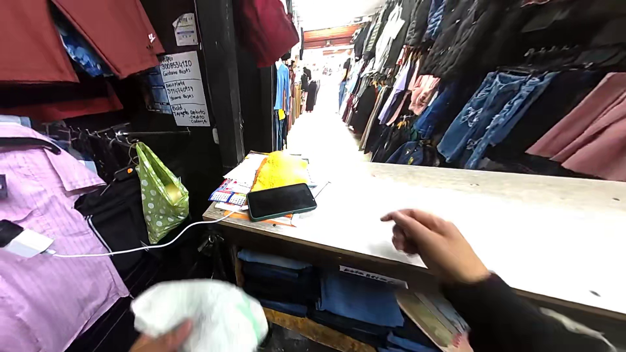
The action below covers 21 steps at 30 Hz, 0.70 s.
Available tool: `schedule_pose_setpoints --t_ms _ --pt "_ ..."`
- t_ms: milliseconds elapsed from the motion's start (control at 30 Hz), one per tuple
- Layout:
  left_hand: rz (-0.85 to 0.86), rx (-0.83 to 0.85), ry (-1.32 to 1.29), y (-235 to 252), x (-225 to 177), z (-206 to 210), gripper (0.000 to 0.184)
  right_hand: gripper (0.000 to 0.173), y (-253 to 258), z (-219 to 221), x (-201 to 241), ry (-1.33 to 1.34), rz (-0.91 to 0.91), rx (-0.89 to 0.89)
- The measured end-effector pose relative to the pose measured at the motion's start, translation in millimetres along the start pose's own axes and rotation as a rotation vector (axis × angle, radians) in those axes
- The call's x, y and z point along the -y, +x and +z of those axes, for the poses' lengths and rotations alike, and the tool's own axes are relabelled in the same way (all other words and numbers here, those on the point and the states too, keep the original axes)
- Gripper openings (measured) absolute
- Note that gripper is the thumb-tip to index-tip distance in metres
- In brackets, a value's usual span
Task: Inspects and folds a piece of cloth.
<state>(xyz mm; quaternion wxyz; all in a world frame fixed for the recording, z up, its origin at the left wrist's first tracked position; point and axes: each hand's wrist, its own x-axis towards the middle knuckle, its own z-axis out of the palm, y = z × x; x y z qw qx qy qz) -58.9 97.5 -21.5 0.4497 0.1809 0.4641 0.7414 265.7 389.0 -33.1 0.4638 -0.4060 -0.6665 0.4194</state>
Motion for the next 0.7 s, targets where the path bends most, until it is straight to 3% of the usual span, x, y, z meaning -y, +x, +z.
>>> schedule_pose_setpoints --t_ms 133,267,333,433,500,633,700 --pt "0.166 0.176 -0.012 101.3 -43.8 54.6 0.022 0.03 92.9 2.4 -31.2 -0.294 0.119 -0.13" --pt "0.324 0.235 -0.059 179.0 -92.6 143.2 0.019 0.03 110.8 4.8 -39.6 -0.446 0.021 -0.189" --pt "0.263 0.219 -0.074 216.6 -94.3 160.7 0.028 0.03 114.2 -2.2 -42.0 -0.472 -0.021 -0.207" --pt "0.027 0.17 0.107 245.1 -68.1 143.6 0.043 0.03 118.1 -10.8 -45.6 -0.502 -0.041 -0.199" --pt "-0.054 0.152 0.216 230.6 -56.1 117.5 0.052 0.031 120.7 -12.5 -50.4 -0.507 -0.048 -0.189" --pt "0.066 0.329 0.411 137.4 -38.2 45.3 0.031 0.034 119.2 -29.8 -65.7 -0.518 -0.091 -0.132" --pt "0.036 0.414 0.561 81.2 -35.6 8.6 0.023 0.034 118.9 -22.1 -46.3 -0.555 -0.091 0.016"
